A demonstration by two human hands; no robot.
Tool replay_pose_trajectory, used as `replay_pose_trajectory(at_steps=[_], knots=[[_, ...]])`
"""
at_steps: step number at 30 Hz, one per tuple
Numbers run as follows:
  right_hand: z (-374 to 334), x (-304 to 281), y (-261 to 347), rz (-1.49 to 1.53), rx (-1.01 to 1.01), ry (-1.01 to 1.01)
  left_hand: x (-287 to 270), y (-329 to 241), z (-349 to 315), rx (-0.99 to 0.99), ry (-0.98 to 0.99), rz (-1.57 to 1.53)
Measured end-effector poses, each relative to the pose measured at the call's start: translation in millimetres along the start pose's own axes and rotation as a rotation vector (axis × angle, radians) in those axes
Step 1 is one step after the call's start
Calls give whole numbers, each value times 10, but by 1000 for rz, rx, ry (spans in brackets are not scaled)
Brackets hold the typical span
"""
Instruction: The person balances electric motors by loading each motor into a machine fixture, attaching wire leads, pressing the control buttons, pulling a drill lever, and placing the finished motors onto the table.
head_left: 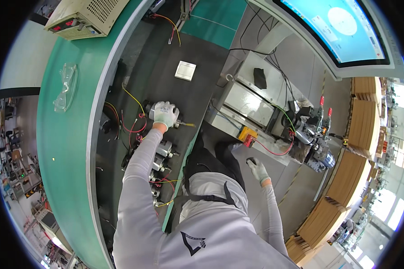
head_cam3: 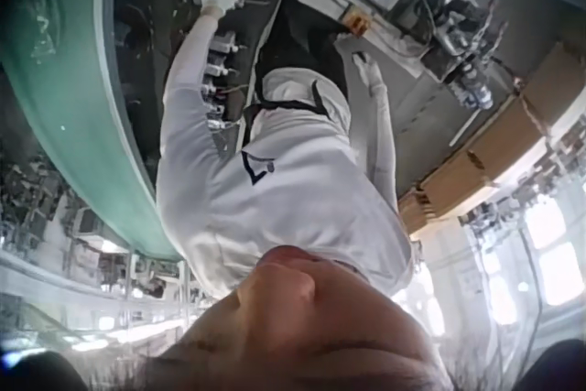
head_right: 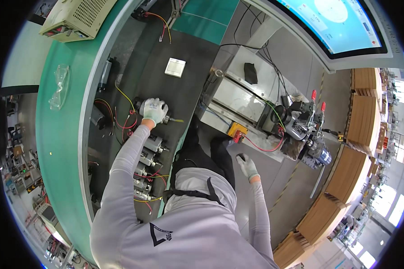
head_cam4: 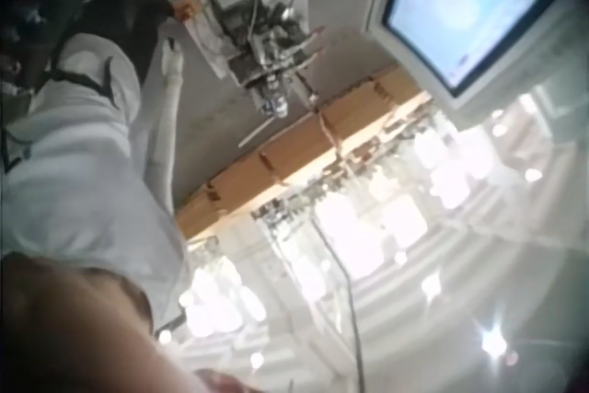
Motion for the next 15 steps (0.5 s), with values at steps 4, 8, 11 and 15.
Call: replay_pose_trajectory(at_steps=[4, 8, 11, 15], knots=[[-58, 430, 1072, 26, -106, 51, 180, 177, -523, -67, 102, 35], [171, 1194, 2193, -243, -740, 15, 199, 82, -693, -94, 61, 5], [477, 1880, 3008, -221, -784, 49, 484, 109, -721, -130, 234, 9], [1015, 2776, 3508, -357, -766, 284, 613, 35, -689, -115, 106, 117]])
Point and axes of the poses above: each hand's wrist, its own z-axis towards the middle knuckle, its own x-axis out of the palm, y = z × x, the point moved 10 cm from there along z, towards the middle knuckle, and after that the axes turned 2 degrees about -y, right-handed, at the moved point
